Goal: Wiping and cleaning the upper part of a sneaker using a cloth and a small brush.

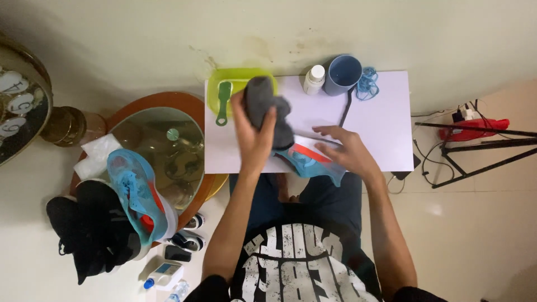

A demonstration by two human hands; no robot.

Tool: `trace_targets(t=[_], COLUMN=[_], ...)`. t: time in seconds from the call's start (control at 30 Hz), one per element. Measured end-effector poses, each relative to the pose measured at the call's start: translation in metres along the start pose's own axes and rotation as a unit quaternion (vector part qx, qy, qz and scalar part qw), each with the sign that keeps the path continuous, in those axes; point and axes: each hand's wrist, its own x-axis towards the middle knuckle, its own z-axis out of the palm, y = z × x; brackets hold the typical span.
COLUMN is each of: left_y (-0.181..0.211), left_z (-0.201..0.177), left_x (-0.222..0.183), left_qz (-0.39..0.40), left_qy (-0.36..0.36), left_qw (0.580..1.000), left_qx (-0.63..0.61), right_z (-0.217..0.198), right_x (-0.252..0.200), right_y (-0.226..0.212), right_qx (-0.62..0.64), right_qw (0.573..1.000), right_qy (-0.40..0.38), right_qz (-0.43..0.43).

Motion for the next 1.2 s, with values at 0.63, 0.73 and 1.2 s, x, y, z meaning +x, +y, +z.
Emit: trace_targets(t=[0.63, 0.73, 1.2], left_y=[-0.062, -0.039, -0.056], left_z=[0.001, -0.018, -0.046], left_x=[0.025, 0.017, -0.016], left_qz=[0.061, 0.060, 0.069], left_qy=[-0.218, -0.233, -0.454], left_qw=[0.961, 0.948, 0.806], left_qx=[0.161, 0.206, 0.373], right_z=[0.010, -0.007, -0.028], right_x=[0.070, 0.053, 0.010], right_y=[0.003, 0.025, 0.065], right_qx=[-0.109, -0.194, -0.263], right_qw=[0.979, 0.966, 0.931], right_qy=[0.173, 0.173, 0.255], right_qz=[-0.010, 0.001, 0.010])
